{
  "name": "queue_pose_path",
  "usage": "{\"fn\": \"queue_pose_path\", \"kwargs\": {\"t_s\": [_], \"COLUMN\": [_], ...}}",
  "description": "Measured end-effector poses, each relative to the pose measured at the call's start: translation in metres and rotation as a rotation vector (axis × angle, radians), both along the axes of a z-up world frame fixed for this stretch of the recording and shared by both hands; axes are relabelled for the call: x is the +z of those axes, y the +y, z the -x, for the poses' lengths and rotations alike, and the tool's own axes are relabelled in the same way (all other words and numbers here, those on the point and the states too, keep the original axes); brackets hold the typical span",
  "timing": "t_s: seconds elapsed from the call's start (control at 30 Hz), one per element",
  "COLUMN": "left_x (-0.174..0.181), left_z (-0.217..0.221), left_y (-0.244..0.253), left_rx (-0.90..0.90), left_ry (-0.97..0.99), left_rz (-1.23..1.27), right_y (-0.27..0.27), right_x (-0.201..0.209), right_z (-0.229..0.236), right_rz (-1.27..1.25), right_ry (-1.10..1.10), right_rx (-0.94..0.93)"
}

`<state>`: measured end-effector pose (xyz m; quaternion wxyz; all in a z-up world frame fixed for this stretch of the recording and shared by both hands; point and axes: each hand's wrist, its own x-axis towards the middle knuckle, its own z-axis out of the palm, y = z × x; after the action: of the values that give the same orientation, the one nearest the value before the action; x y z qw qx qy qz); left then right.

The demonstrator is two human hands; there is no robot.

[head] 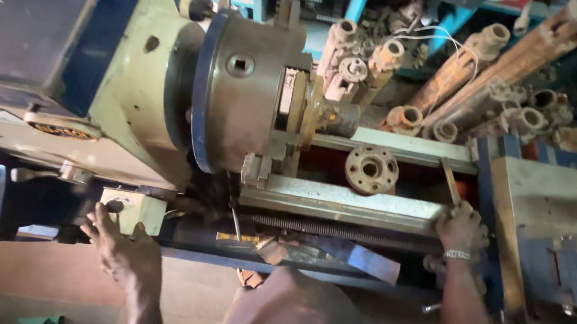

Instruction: The person operates a metal lathe, using a file to shape a rotating metal workpiece and then smoothing it with sandpaper. The person adjusts the lathe controls and handles the workpiece directly with both hands.

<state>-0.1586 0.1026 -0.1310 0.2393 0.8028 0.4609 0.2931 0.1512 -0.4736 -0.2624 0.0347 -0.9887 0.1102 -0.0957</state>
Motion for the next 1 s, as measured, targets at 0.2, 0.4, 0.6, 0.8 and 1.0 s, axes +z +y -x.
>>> {"fn": "queue_pose_path", "kwargs": {"t_s": [0.2, 0.4, 0.6, 0.8, 1.0], "left_x": [-0.001, 0.003, 0.043, 0.035, 0.012], "left_z": [-0.015, -0.016, -0.020, -0.040, -0.011], "left_y": [-0.049, -0.070, -0.044, -0.015, 0.001], "left_rx": [0.065, 0.082, 0.191, 0.283, 0.132], "left_ry": [-0.111, -0.352, -0.255, 0.036, -0.009], "left_rz": [-0.103, 0.005, -0.347, -0.289, -0.323], "right_y": [-0.019, -0.037, -0.030, -0.028, -0.019], "right_x": [0.007, 0.016, 0.038, 0.050, 0.056], "right_z": [-0.016, -0.021, -0.019, -0.048, -0.033], "right_rz": [-0.088, -0.277, -0.276, -0.311, -0.258], "right_ry": [0.094, 0.203, 0.311, 0.526, 0.216], "right_rx": [0.051, -0.056, -0.091, 0.083, 0.262]}}
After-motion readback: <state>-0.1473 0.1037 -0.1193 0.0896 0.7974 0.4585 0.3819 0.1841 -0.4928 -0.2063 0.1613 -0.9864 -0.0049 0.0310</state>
